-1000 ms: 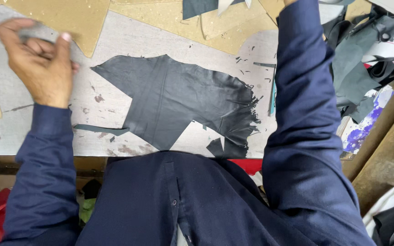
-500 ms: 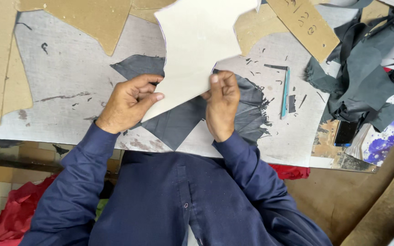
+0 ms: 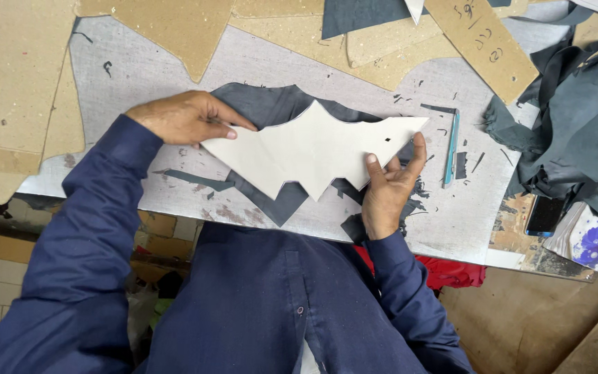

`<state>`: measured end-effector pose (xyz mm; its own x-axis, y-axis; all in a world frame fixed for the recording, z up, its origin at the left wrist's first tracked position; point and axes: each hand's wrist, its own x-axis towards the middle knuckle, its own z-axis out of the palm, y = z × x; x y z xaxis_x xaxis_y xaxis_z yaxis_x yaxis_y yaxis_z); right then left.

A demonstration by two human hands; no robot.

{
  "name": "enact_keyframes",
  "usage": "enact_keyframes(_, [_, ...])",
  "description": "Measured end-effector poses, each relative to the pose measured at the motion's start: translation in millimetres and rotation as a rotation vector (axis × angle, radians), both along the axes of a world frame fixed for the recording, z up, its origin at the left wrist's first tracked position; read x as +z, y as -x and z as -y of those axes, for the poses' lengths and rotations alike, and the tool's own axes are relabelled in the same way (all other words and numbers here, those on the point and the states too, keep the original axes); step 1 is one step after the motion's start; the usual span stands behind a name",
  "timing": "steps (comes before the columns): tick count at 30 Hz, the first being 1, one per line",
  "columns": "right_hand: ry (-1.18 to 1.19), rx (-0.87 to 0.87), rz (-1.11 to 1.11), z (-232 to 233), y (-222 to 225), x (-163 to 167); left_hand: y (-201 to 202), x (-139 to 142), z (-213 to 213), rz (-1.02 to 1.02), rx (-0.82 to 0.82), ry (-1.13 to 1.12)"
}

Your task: The person places cardboard templates on a large piece of dark grey fabric and uses a utility knife to cut out shapes. The person repeatedly positions templates, traces outlines, and cuts the fabric into patterned pieces.

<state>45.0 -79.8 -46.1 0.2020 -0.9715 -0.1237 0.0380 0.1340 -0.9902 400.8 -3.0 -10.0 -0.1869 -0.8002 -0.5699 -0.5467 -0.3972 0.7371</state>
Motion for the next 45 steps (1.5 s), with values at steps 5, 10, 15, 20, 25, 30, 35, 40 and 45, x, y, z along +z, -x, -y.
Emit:
enact_keyframes(5, [0.123,0.017,-0.284,10,1,-3,-13,-10,18,0.121,0.119,0.058])
enact_keyframes(10, [0.22,-0.006,-0.486,11,6,-10,-23,-30,5,0.205,0.208,0.72])
enact_keyframes(15, [0.282,0.004,-0.541,10,10,-14,-25,-43,-13,0.085,0.496,0.543])
enact_keyframes(20, [0.287,0.004,-0.497,12,7,-13,-24,-44,-22,0.167,0.518,0.535])
enact_keyframes(25, [0.297,0.028,-0.548,13,5,-10,-16,-40,-28,0.216,0.568,0.574])
enact_keyframes(30, [0.302,0.042,-0.56,14,7,-9,-8,-41,-35,0.311,0.6,0.671])
enact_keyframes(35, [0.29,0.047,-0.584,15,8,-11,3,-46,-45,0.331,0.692,0.714])
enact_keyframes(40, [0.315,0.077,-0.576,18,9,-12,13,-47,-49,0.363,0.674,0.731])
enact_keyframes(45, [0.349,0.066,-0.562,17,10,-15,14,-45,-53,0.446,0.622,0.82])
